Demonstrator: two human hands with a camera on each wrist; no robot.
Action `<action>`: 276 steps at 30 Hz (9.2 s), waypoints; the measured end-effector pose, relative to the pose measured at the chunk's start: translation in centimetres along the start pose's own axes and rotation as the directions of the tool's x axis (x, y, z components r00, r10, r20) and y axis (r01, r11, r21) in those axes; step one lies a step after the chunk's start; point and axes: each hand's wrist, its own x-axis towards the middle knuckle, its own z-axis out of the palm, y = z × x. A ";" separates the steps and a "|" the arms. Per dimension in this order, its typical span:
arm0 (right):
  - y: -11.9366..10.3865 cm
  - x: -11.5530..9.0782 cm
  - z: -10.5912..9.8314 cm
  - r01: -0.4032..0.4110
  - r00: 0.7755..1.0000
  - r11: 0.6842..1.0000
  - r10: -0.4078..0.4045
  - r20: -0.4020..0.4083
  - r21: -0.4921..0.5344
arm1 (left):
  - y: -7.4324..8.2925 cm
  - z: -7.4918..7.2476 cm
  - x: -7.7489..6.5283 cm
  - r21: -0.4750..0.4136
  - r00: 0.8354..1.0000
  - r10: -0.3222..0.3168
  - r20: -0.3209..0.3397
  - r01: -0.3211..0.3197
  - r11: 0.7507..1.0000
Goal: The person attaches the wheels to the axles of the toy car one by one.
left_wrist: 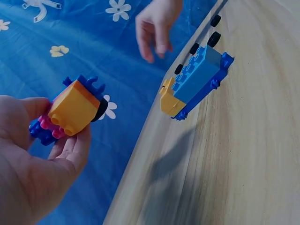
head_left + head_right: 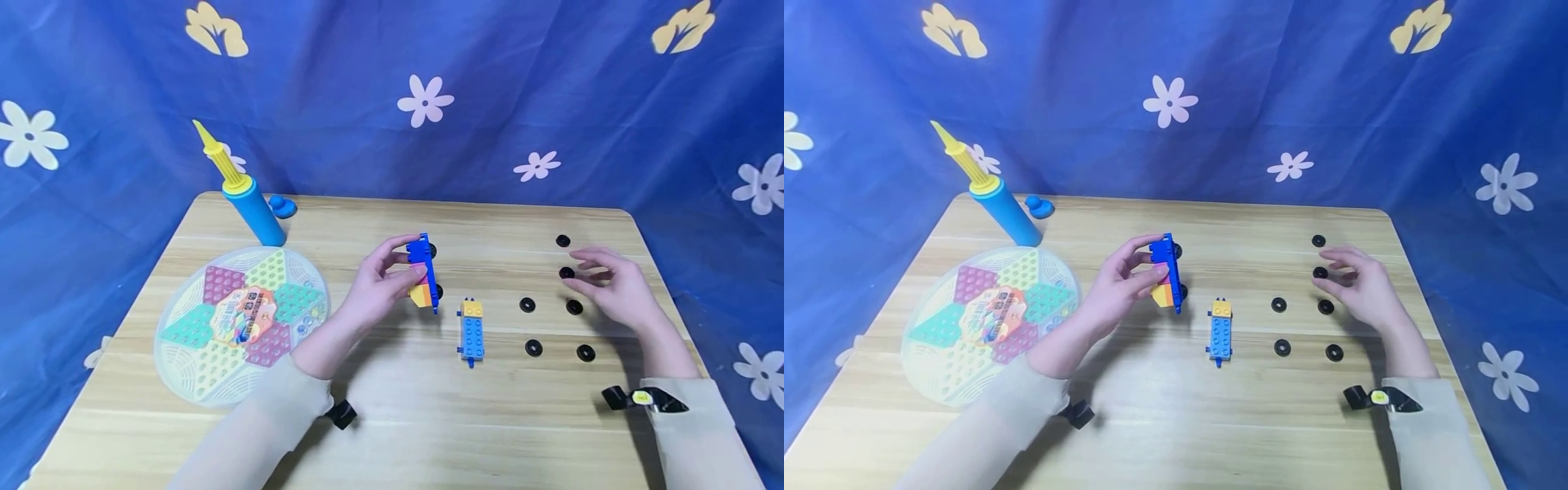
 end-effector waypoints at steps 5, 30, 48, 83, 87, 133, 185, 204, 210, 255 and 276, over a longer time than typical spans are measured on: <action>2.7 0.1 1.0 -0.095 0.994 0.993 0.099 0.047 -0.065 | -0.1 -0.3 -0.2 -0.001 1.000 0.007 -0.003 -0.007 1.000; -4.7 1.0 3.7 0.198 0.963 0.974 -0.173 -0.208 0.107 | 0.3 0.0 -0.4 0.033 0.994 0.024 0.103 -0.027 0.999; -14.7 -0.1 5.3 0.488 0.873 0.822 -0.465 -0.150 0.295 | 2.2 1.6 -0.2 0.039 0.983 0.093 0.155 -0.100 0.994; -18.0 -0.8 7.9 0.460 0.883 0.849 -0.467 -0.038 0.258 | 2.3 3.2 0.1 0.060 0.982 0.127 0.142 -0.137 0.989; -17.9 -0.9 8.2 0.442 0.892 0.856 -0.451 -0.031 0.268 | 2.2 3.1 0.1 0.058 0.983 0.116 0.141 -0.125 0.990; -18.2 -0.4 9.2 0.514 0.858 0.849 -0.509 -0.071 0.124 | 2.0 3.1 0.5 0.016 0.991 0.076 0.112 -0.078 0.997; 4.8 6.0 2.6 -0.239 0.969 0.939 0.248 0.004 -0.246 | 0.5 0.8 -0.2 0.062 0.993 0.022 0.117 -0.030 0.998; 2.0 4.9 2.8 -0.138 0.990 0.979 0.138 -0.010 -0.147 | 0.5 1.2 -0.4 0.061 0.990 0.005 0.140 -0.013 0.998; -1.8 4.5 2.6 -0.044 0.999 0.993 0.042 -0.023 -0.110 | 0.8 1.3 -0.4 0.057 0.990 0.002 0.142 -0.010 0.998; -18.2 1.8 6.0 0.500 0.866 0.862 -0.496 -0.063 0.080 | 1.3 2.9 -0.4 0.051 0.981 0.038 0.191 -0.049 0.998; -18.6 2.1 7.4 0.437 0.897 0.899 -0.433 -0.090 0.025 | 1.3 3.5 -0.5 0.053 0.977 0.056 0.205 -0.069 0.996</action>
